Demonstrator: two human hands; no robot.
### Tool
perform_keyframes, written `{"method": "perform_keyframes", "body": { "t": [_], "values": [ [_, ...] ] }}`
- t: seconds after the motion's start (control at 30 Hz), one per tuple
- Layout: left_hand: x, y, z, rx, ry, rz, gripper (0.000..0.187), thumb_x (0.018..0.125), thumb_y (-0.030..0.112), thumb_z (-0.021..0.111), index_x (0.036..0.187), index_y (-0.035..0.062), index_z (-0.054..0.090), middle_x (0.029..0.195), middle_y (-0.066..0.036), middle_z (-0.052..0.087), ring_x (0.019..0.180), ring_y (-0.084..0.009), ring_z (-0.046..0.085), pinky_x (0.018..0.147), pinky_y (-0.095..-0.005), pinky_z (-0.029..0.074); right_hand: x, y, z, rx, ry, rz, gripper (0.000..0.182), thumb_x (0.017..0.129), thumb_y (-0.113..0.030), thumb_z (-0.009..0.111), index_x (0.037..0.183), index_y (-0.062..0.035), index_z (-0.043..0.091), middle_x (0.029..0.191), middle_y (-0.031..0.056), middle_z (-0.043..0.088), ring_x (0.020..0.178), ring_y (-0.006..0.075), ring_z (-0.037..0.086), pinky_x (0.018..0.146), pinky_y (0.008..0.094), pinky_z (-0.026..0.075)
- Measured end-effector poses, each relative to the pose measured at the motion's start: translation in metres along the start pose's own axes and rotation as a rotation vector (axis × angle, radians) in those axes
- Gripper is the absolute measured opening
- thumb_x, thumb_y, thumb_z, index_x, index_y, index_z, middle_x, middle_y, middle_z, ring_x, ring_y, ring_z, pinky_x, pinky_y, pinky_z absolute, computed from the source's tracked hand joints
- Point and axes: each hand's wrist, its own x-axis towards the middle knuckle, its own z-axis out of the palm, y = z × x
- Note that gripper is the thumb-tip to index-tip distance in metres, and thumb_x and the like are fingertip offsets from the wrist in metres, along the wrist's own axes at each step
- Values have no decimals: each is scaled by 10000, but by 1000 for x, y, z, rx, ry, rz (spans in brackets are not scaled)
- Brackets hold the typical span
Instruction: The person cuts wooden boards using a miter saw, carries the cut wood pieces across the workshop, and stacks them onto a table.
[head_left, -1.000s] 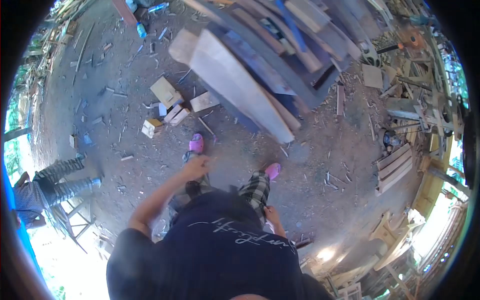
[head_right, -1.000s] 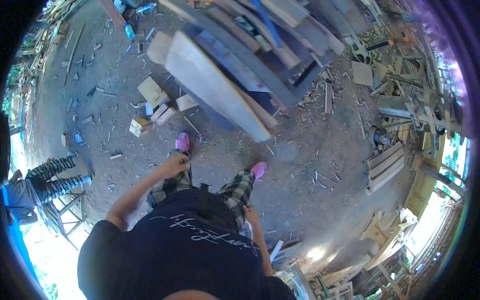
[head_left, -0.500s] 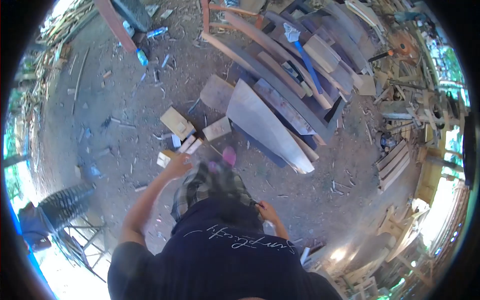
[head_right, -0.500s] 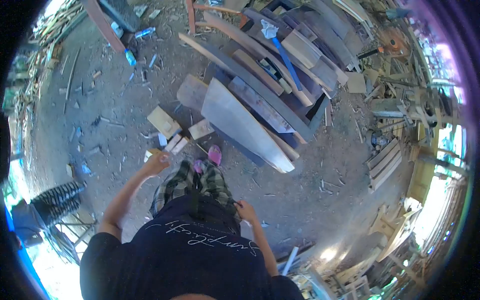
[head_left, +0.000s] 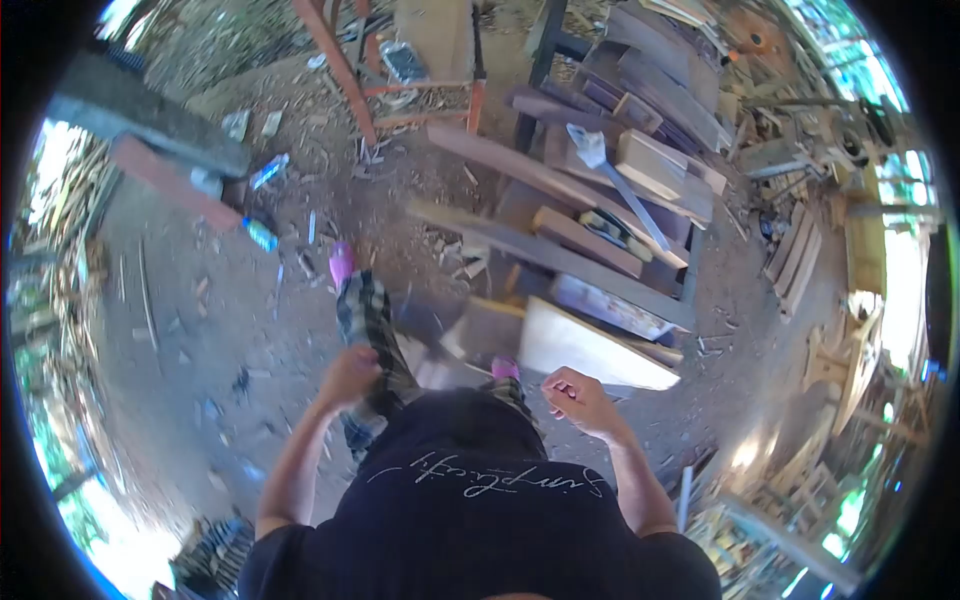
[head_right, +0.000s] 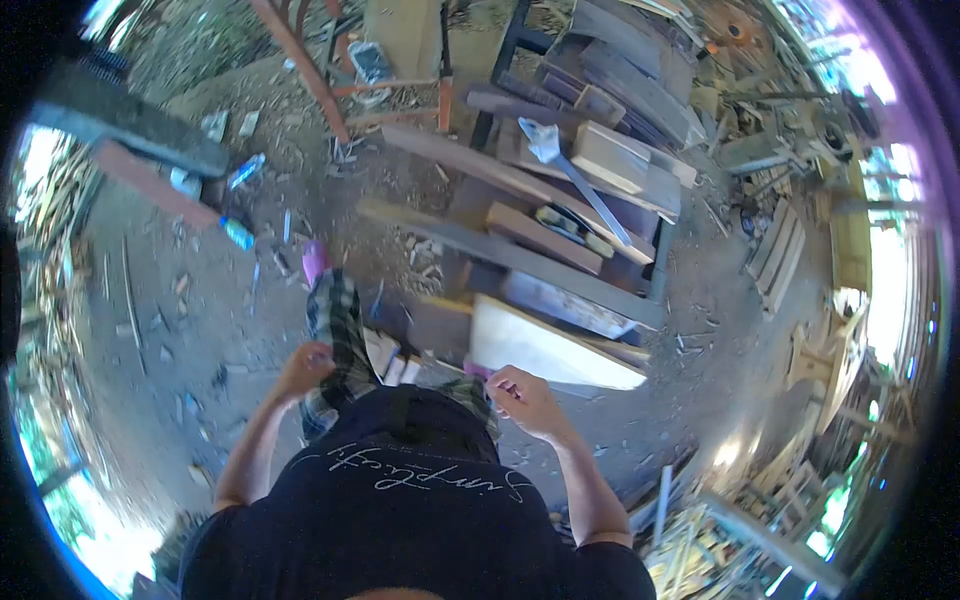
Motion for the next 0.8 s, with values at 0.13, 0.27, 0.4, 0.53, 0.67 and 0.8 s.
{"method": "perform_keyframes", "body": {
  "t": [0.13, 0.27, 0.4, 0.53, 0.67, 0.8],
  "values": [
    [101, -49, -113, -31, -329, -68, 248, 872, 243, 657, 1010, 38, 671, 962, -151, 707, 904, -272, 680, 768, -381, 515, 121, -75, 93, -17, 22, -51, 226, 937, -218, 625, 1032, -14, 649, 844, 64, 672, 735, 135, 645, 671, 286, 525],
    [136, -73, -227, 21, -359, -102, 273, 885, 271, 660, 1057, 60, 668, 961, -117, 691, 893, -216, 651, 777, -360, 504, 203, -131, 185, -199, -86, -59, 264, 935, -253, 622, 1080, -33, 641, 907, 115, 683, 830, 233, 666, 747, 341, 525],
    [140, -58, -312, -141, -735, -261, 390, 917, 349, 658, 1165, 49, 649, 1072, -120, 680, 1013, -217, 624, 891, -370, 486, 228, -195, 215, -292, -272, -76, 336, 955, -332, 590, 1150, -62, 632, 1008, 160, 664, 915, 277, 653, 815, 371, 510],
    [149, -64, -341, -345, -931, -238, 445, 963, 336, 620, 1285, 33, 566, 1131, -81, 627, 1040, -169, 562, 903, -326, 453, 244, -231, 222, -215, -320, -133, 374, 971, -377, 567, 1177, -71, 633, 1073, 153, 659, 990, 282, 637, 866, 378, 494],
    [208, 3, -385, -171, -924, -209, 401, 953, 308, 637, 1242, 31, 601, 1081, -78, 650, 1011, -162, 573, 894, -332, 460, 264, -268, 220, -63, -212, -83, 414, 947, -412, 602, 1180, -71, 636, 1038, 122, 676, 958, 243, 641, 849, 353, 496],
    [301, 16, -378, 74, -1002, 52, 330, 902, 302, 687, 1078, 23, 669, 953, -64, 675, 905, -143, 602, 812, -312, 488, 297, -264, 214, -33, -97, 46, 360, 919, -380, 648, 1103, -71, 657, 948, 81, 682, 842, 174, 632, 758, 317, 503]
  ]
}}
